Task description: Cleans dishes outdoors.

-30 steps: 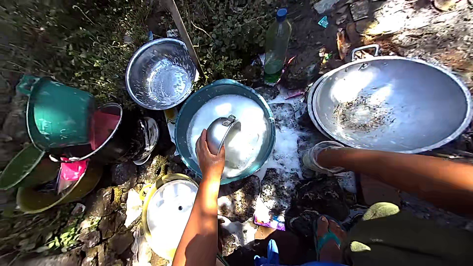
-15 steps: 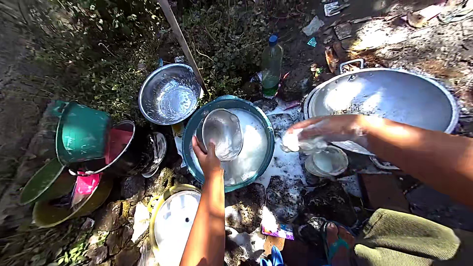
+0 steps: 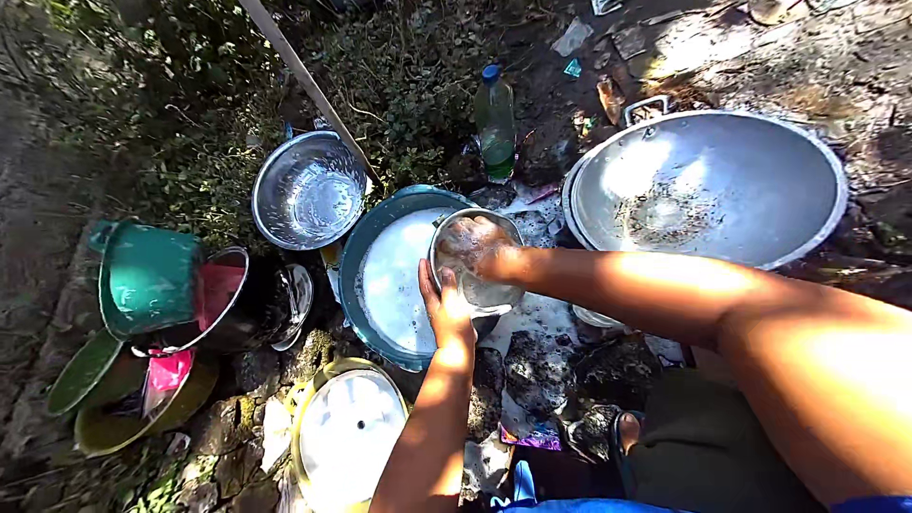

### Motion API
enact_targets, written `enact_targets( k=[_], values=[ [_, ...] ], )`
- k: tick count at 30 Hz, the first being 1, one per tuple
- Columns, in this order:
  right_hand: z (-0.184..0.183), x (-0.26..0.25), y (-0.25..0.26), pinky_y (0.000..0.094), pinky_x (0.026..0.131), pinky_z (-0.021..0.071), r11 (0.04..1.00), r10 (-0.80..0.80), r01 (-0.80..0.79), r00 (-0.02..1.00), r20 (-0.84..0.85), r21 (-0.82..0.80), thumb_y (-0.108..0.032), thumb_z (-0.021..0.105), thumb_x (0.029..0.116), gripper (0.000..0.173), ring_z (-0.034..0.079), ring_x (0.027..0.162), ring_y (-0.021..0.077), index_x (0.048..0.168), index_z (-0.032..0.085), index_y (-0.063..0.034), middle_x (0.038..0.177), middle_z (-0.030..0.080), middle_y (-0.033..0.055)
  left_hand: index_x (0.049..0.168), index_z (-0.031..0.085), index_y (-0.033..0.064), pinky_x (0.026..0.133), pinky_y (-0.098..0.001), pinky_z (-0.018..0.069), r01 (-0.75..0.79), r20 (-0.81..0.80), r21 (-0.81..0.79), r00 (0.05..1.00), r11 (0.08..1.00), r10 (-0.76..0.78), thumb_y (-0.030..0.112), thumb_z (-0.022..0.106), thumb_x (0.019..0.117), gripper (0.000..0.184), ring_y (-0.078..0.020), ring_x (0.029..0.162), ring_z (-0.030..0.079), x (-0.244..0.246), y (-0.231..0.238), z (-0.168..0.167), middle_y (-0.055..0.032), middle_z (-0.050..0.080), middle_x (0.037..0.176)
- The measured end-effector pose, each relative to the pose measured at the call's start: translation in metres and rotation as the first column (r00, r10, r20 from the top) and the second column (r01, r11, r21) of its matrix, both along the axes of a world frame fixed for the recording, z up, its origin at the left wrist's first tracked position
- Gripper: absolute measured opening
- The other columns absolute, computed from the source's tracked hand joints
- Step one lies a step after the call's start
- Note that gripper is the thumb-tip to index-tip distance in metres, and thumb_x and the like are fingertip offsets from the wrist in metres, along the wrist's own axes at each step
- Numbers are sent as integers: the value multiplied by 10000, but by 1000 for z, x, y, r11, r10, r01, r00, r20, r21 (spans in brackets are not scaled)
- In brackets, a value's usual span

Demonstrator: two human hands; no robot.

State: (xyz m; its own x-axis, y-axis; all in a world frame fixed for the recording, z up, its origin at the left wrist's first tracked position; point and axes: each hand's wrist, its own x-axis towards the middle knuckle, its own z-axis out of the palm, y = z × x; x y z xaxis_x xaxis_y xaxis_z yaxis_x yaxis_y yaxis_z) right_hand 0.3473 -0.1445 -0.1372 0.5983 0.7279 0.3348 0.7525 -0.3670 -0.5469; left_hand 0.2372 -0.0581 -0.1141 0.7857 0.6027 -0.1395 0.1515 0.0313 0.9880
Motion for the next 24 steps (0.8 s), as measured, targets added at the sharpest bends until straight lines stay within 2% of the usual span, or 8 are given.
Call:
enact_targets(
  k=[3,5,9,12,15,18,20,24],
  values=[
    [4,-11,-8,602,983,501,969,8,-49,986,-166,-244,-53,621,954,274,618,1178,410,1217,698,-37,1216,656,229,1625,270,214,1193,-422,350,-31,13,99,999,995,30,317,482,1077,597,-171,1479,370,6,15,7,-47,336,1649],
    [-2,-29,-2,568,1007,494,979,136,-169,955,-262,-110,-128,576,996,306,632,1183,371,1266,675,-25,1221,672,216,1626,256,197,1175,-422,366,-16,28,61,999,998,15,295,441,1090,575,-184,1459,387,7,9,2,-76,338,1639],
    [1,-6,3,572,954,482,998,50,-55,992,117,38,-10,666,885,240,636,1148,397,1116,723,16,1186,691,228,1616,290,174,1170,-386,382,29,13,58,999,998,-30,253,494,1073,585,-154,1442,420,3,6,-4,-58,386,1619],
    [-2,-3,-7,583,980,502,989,56,-58,998,-16,-135,29,658,883,225,625,1156,401,1091,734,-10,1184,677,212,1615,291,211,1171,-402,392,-26,61,116,998,993,19,315,496,1072,589,-142,1453,410,8,20,8,-19,372,1631],
    [-11,-22,4,507,1062,487,979,205,-206,967,-152,13,-62,600,959,223,631,1215,333,1134,730,-16,1209,698,184,1625,258,216,1151,-415,400,-22,56,79,998,997,18,297,459,1086,580,-162,1446,411,12,15,1,-41,350,1639],
    [-1,1,11,527,1013,483,974,123,-144,984,126,175,-6,570,923,218,657,1124,383,1074,710,63,1122,711,229,1620,271,185,1190,-396,351,51,-14,130,999,990,-50,280,475,1083,583,-143,1461,390,10,10,-1,-34,373,1629],
    [-3,18,6,526,975,506,998,12,-25,982,191,63,15,561,937,210,664,1106,400,1084,702,66,1138,708,235,1613,296,206,1187,-398,357,44,-13,184,999,982,-42,338,514,1067,603,-131,1461,391,10,18,6,-7,377,1628],
    [-13,-6,12,573,1012,501,987,79,-116,951,-299,-108,-112,657,941,205,634,1159,367,1105,722,-7,1158,691,193,1610,319,221,1178,-394,369,-53,122,208,992,977,28,368,560,1041,635,-139,1461,391,15,26,2,-8,353,1641]
  ],
)
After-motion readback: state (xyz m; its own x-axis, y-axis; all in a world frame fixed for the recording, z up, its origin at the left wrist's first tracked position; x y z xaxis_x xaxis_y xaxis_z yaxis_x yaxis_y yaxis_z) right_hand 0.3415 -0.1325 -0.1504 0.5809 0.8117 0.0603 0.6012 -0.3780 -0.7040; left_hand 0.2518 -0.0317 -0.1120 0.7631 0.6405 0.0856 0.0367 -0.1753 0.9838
